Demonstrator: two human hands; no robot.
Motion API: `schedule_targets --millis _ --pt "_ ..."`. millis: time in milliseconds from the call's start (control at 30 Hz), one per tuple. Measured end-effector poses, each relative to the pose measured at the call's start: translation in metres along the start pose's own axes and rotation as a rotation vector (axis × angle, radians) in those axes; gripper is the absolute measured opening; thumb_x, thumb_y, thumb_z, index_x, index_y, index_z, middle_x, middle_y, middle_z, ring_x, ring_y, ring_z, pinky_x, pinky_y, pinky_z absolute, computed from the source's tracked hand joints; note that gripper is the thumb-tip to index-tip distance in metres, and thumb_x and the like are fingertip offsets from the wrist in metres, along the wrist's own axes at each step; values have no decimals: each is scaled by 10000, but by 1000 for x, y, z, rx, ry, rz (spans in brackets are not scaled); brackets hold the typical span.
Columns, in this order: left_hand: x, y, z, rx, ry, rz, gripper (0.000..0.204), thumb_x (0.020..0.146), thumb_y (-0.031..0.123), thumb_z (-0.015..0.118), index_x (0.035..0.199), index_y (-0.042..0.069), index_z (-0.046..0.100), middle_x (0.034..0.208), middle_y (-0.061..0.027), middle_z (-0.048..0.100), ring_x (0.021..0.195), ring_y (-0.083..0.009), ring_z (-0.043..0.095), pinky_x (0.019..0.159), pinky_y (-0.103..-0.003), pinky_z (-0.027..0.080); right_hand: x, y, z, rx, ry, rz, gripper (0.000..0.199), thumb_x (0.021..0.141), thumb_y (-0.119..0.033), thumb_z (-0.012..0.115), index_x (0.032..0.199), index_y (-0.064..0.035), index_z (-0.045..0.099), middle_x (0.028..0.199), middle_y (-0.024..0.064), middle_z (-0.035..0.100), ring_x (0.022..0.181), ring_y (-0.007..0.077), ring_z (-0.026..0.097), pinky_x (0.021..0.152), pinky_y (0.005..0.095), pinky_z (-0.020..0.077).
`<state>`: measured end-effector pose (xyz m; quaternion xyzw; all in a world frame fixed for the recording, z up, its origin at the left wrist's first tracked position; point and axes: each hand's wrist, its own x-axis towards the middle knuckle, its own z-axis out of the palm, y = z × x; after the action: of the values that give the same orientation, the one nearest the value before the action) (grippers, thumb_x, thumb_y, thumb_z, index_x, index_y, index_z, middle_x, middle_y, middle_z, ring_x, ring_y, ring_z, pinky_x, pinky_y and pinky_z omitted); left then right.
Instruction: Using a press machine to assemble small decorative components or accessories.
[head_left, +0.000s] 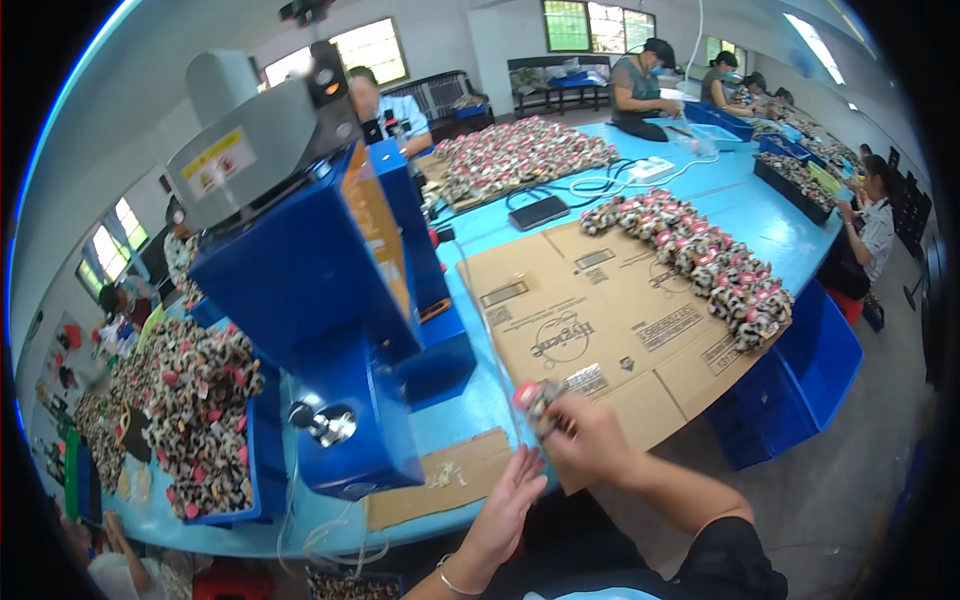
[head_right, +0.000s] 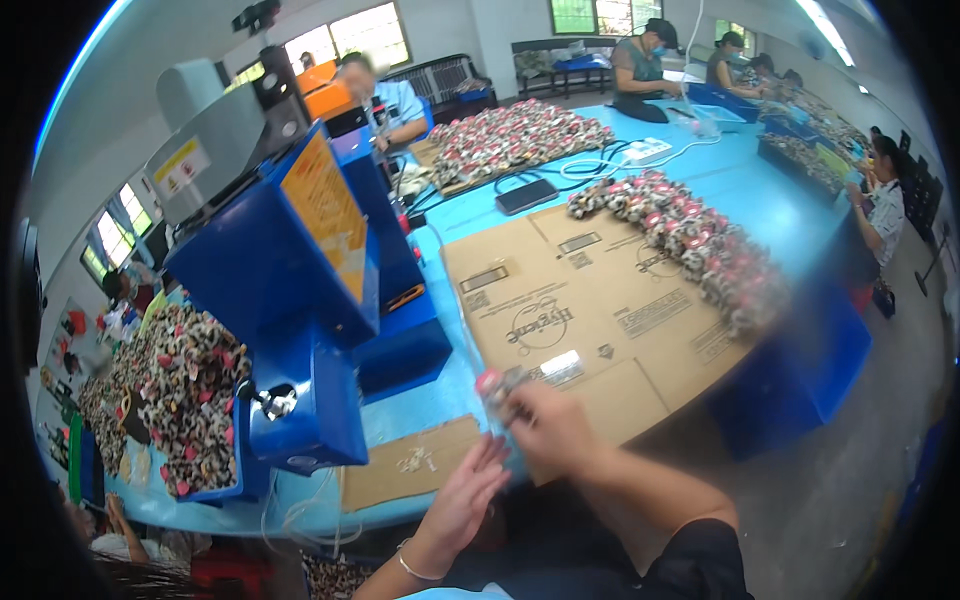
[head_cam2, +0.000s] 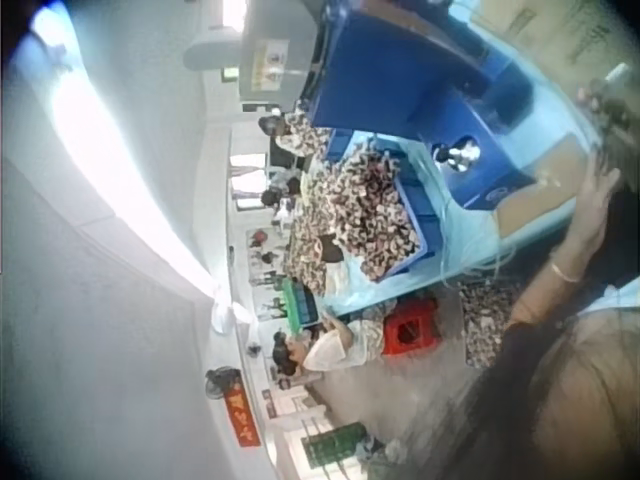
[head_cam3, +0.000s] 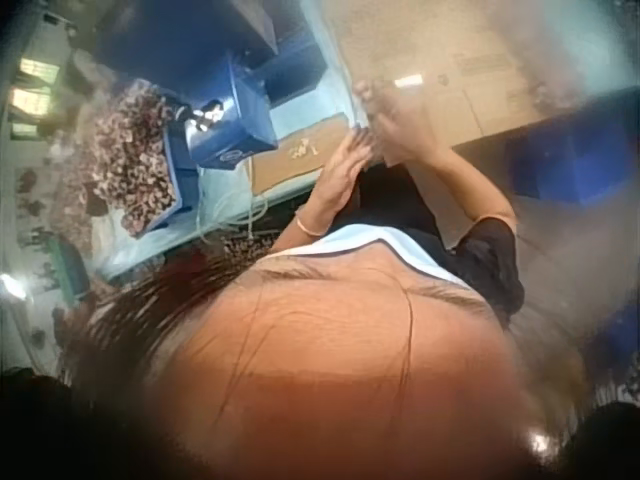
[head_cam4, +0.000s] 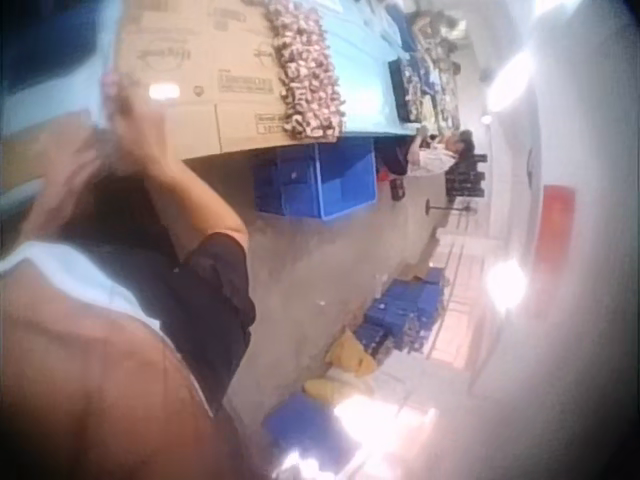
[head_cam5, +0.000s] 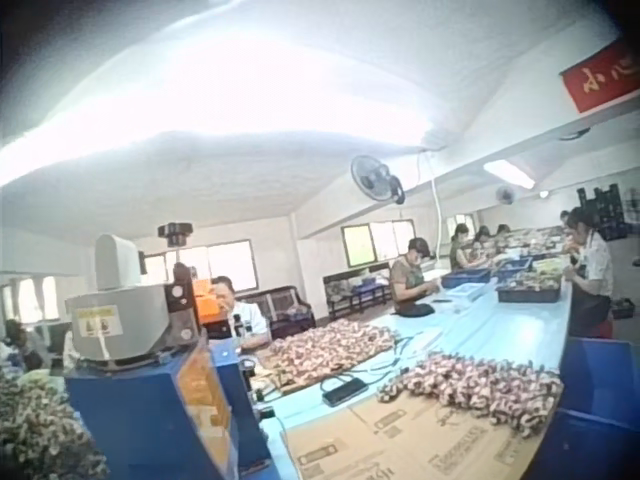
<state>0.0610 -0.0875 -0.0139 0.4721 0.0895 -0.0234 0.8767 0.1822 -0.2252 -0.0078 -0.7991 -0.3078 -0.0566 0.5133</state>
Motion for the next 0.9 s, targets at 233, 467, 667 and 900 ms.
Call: schedule_targets --millis 233,467,667,900 --pt "-15 16 -24 195 -226 -336 500 994 152 516 1430 -61 395 1387 -184 518 1243 -234 537 1048 -356 414 169 210 -129 -432 451 124 203 819 -124 697 999 -94 606 858 131 678 756 274 675 661 389 510" --pt "-59 32 -90 303 121 -302 402 1031 232 513 1374 23 502 1282 -132 600 1083 -200 626 959 -357 498 263 274 -136 -475 551 311 220 852 -144 662 1059 -162 588 1027 97 685 925 345 661 776 474 507" --pt "-95 40 -150 502 307 -204 398 1026 255 527 1366 50 511 1281 -123 607 1089 -219 638 936 -400 524 277 302 -135 -491 489 324 200 889 -147 607 1088 -142 586 1042 148 664 990 366 632 815 472 495" --pt "-105 56 -139 275 444 -141 364 1011 224 554 1327 44 540 1224 -124 636 1065 -222 647 916 -384 533 268 301 -140 -710 481 358 203 896 -151 603 1094 -192 617 1156 99 588 993 361 630 817 488 504"
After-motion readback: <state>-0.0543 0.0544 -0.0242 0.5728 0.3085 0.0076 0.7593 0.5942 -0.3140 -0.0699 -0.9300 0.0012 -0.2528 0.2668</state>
